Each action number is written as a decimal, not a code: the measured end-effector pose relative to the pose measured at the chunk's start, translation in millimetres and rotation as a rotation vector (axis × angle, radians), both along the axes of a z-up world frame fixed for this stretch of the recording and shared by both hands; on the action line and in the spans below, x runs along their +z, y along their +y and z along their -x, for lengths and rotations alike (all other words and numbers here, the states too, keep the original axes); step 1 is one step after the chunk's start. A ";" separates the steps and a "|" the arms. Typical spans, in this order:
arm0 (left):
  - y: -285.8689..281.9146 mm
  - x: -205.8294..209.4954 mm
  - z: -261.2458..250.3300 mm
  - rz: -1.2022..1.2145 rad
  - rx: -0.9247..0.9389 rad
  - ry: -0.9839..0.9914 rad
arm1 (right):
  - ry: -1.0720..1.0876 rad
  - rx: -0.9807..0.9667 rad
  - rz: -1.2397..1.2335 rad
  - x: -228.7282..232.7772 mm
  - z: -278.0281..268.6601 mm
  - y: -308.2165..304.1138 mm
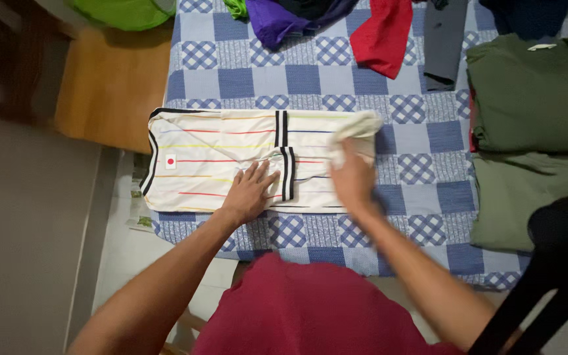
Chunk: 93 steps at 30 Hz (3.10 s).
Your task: The person folds several shirts on a table. They first fold a light green t-shirt, then a white striped jersey, and finally a black and purple jersey, stacking each folded item on the right side of the table.
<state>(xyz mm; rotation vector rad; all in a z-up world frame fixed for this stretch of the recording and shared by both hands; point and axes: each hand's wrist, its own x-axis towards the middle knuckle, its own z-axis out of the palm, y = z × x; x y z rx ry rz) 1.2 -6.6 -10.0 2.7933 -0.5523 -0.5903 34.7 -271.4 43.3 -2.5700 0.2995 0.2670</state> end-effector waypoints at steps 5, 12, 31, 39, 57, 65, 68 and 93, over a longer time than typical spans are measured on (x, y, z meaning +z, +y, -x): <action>5.7 -17.2 -2.6 -0.124 -0.043 0.097 | 0.138 0.323 -0.211 30.5 39.2 102.6; -2.3 -6.1 -4.5 0.417 0.318 -0.057 | 0.098 0.154 -0.298 19.5 38.0 64.8; -39.9 -4.0 -47.2 0.468 0.755 -0.016 | 0.313 -0.414 -0.754 -85.7 -15.2 -54.2; -83.9 79.0 -27.7 0.689 0.494 0.094 | 0.319 -0.372 -1.044 4.6 -32.2 -14.6; -49.2 136.3 4.0 0.631 0.503 -0.139 | 0.104 -0.397 -0.881 -22.9 -122.0 43.0; 44.9 114.1 9.9 0.812 0.835 -0.274 | 0.089 -0.059 -0.727 52.9 -144.9 160.0; 104.5 85.3 18.2 0.887 1.059 -0.119 | 0.115 0.060 -0.724 58.5 -142.3 232.8; 229.7 -6.4 76.9 0.476 1.089 -0.081 | 0.045 0.054 -0.256 -93.6 -51.2 197.0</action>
